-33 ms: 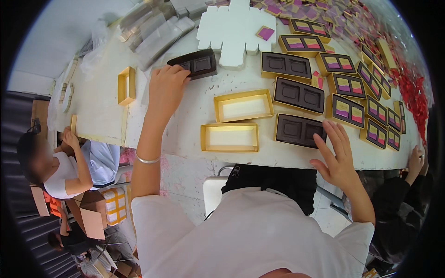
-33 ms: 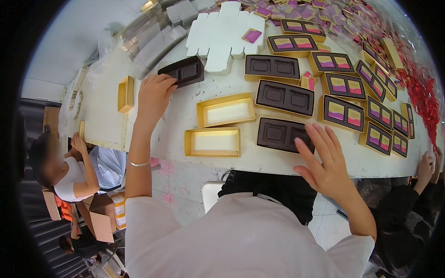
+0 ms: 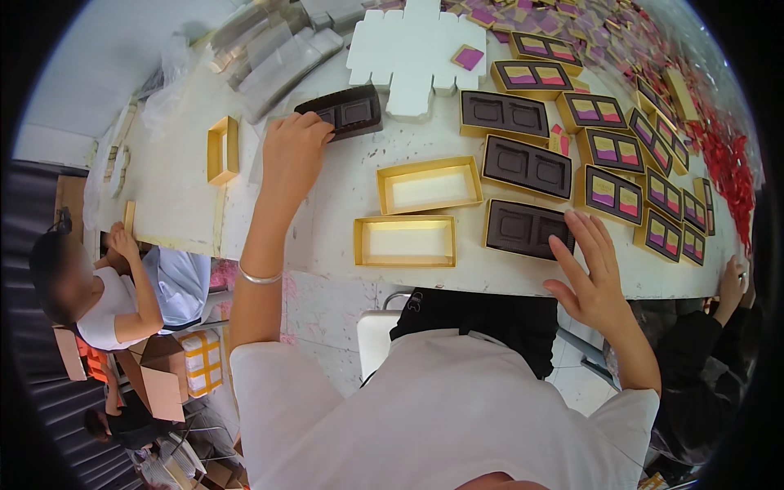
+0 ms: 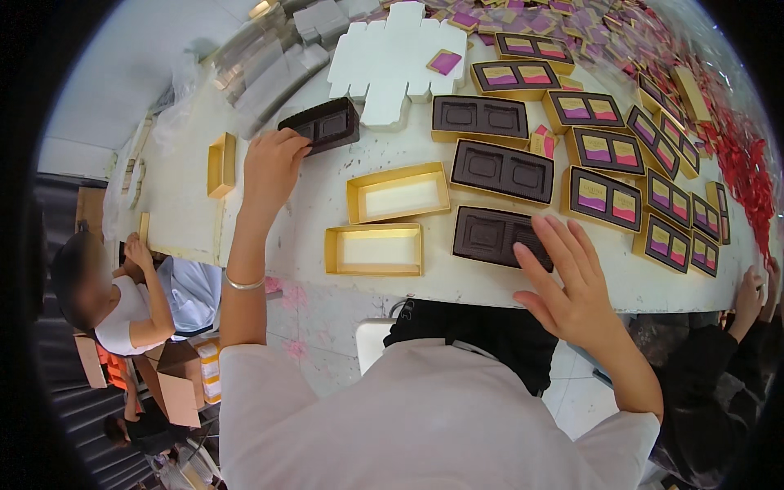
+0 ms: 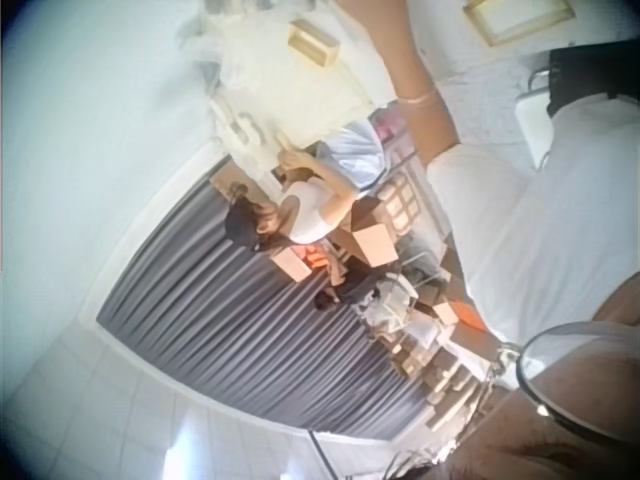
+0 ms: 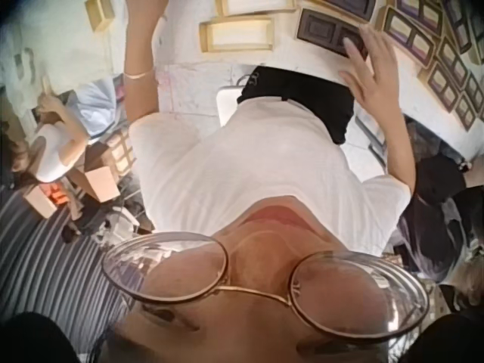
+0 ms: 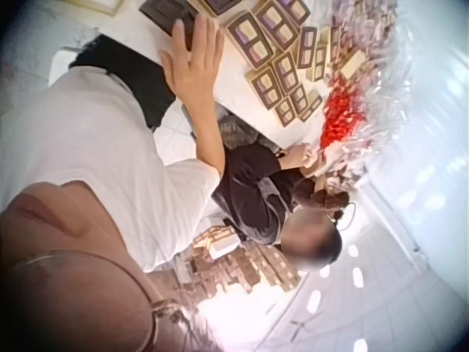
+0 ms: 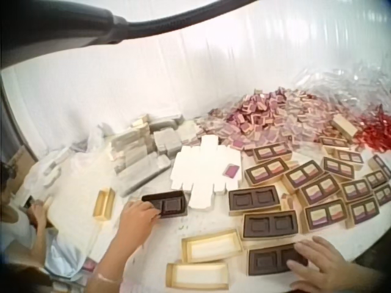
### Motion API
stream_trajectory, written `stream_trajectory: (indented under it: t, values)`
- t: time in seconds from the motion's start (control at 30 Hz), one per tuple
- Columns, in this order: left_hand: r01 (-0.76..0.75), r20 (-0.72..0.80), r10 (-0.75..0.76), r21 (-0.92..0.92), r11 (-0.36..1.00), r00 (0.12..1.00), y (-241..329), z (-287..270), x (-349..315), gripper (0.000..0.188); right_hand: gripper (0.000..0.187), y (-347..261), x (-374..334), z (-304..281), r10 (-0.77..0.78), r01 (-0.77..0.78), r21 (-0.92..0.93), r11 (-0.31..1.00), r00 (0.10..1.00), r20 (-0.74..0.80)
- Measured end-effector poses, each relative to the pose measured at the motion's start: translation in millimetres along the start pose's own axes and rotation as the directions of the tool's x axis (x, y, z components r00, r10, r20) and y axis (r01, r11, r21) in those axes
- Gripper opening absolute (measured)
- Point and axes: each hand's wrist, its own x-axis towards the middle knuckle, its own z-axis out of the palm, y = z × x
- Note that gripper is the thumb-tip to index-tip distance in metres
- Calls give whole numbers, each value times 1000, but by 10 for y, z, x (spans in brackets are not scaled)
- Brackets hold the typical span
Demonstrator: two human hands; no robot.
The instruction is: The person assembles makeup palettes by placing black plastic inserts into gold cardboard boxes and then inserting two colored pans into each insert. The person repeatedly picks up inserts and pans, arranges them on the table, and completes multiple units.
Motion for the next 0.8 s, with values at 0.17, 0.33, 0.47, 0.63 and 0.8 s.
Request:
stream_trajectory:
  t: [0.17, 0.33, 0.47, 0.63, 0.8]
  values:
    - [156, 52, -150, -148, 977, 987, -84, -16, 94, 14, 51, -41, 271, -60, -52, 55, 42, 998, 996, -75]
    - [233, 37, -244, -460, 857, 969, -266, -150, 181, 18, 48, -23, 584, -18, -75, 92, 121, 988, 987, -141]
    - [100, -70, -232, -754, 649, 970, -122, -421, 331, 13, 47, 47, 980, 94, -163, 180, 27, 983, 936, -312]
    - [359, 363, 195, -932, 57, 911, 344, -771, 321, 14, 43, -70, 1427, -5, -483, 367, -350, 862, 804, -347]
    - [420, 401, 229, -907, -40, 887, 542, -501, 199, 35, 55, -47, 1362, -49, -476, 476, -42, 878, 863, -171]
